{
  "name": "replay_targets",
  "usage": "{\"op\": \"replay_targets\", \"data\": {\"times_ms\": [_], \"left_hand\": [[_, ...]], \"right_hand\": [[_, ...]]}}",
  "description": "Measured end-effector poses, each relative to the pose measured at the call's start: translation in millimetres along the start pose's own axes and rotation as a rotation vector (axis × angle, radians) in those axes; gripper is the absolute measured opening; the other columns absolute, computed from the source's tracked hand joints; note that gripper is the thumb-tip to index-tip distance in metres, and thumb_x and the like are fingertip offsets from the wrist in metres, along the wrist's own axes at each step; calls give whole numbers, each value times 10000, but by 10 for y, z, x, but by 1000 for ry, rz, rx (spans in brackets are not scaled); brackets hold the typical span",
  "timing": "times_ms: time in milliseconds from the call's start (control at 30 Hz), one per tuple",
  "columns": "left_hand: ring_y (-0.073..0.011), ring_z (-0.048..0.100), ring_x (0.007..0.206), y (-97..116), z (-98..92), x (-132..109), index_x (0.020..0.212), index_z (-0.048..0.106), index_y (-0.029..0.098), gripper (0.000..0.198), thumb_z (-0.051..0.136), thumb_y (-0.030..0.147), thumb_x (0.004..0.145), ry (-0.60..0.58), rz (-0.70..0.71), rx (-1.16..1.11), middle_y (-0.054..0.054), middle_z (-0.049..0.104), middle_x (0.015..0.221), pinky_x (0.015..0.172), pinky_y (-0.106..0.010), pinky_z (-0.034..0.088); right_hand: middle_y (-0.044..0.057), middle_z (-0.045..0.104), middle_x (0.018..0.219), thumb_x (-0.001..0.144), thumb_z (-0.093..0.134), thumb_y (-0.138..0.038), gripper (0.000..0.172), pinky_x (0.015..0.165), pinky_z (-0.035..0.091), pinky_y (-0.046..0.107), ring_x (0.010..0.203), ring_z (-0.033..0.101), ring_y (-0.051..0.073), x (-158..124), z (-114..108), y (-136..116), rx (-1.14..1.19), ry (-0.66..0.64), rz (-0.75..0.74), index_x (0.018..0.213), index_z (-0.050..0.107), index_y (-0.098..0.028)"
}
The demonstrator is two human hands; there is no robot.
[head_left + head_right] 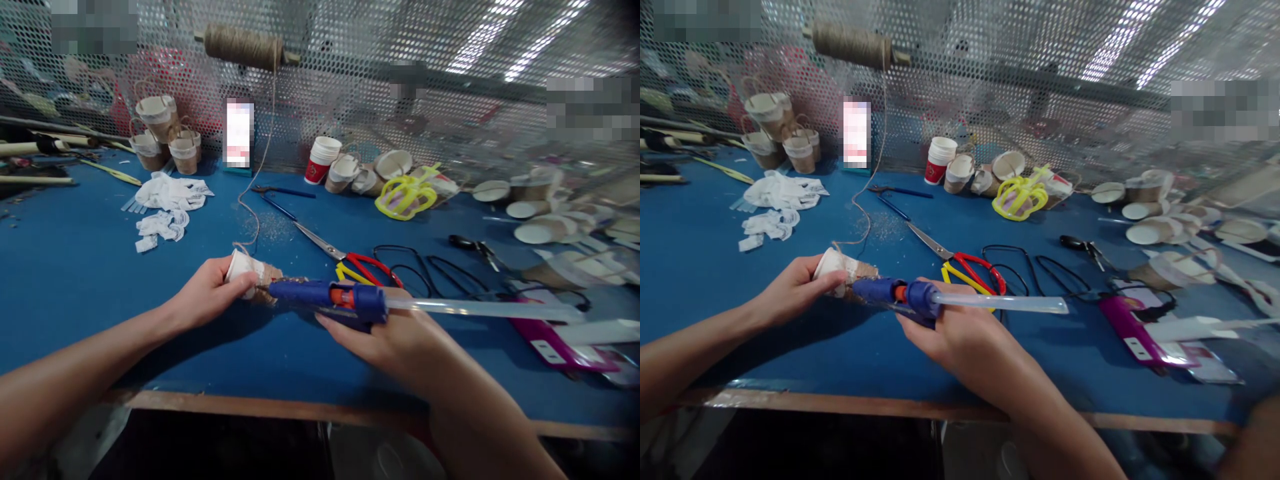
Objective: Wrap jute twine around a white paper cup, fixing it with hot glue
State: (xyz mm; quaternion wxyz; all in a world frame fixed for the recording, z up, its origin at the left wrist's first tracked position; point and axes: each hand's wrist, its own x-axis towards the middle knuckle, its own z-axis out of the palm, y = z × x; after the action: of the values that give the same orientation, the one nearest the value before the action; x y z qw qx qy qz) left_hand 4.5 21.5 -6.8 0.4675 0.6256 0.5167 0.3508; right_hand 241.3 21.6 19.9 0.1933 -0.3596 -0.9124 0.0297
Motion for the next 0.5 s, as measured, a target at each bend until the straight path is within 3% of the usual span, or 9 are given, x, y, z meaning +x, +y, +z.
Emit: {"op": "replay_targets", "data": {"times_ms": [100, 300, 400, 500], "left_hand": [[-139, 558, 672, -1, 1, -2, 843, 637, 116, 295, 457, 347, 803, 16, -9, 20, -52, 664, 794, 649, -250, 433], [-156, 570, 718, 26, 17, -8, 893, 636, 118, 294, 452, 328, 802, 21, -1, 0, -61, 670, 844, 658, -253, 444], [-157, 570, 727, 23, 17, -29, 945, 629, 110, 310, 449, 324, 811, 2, 60, 10, -58, 665, 860, 677, -255, 446], [-127, 521, 617, 5, 10, -57, 934, 634, 88, 310, 446, 304, 815, 13, 143, 72, -54, 646, 780, 579, -231, 422]], "right_hand": [[56, 571, 530, 812, 322, -134, 409, 643, 433, 383, 635, 573, 213, -35, 14, 6, -206, -10, -120, 783, 705, -275], [63, 605, 577, 805, 267, -76, 471, 576, 437, 352, 611, 571, 199, 55, -54, -20, -373, -18, -242, 813, 701, -260], [69, 601, 546, 802, 267, -93, 468, 505, 425, 333, 535, 558, 196, 138, -126, -16, -374, -31, -270, 804, 709, -245], [73, 578, 497, 799, 270, -131, 459, 442, 397, 319, 471, 524, 192, 161, -157, 17, -289, -49, -229, 767, 718, -231]]}}
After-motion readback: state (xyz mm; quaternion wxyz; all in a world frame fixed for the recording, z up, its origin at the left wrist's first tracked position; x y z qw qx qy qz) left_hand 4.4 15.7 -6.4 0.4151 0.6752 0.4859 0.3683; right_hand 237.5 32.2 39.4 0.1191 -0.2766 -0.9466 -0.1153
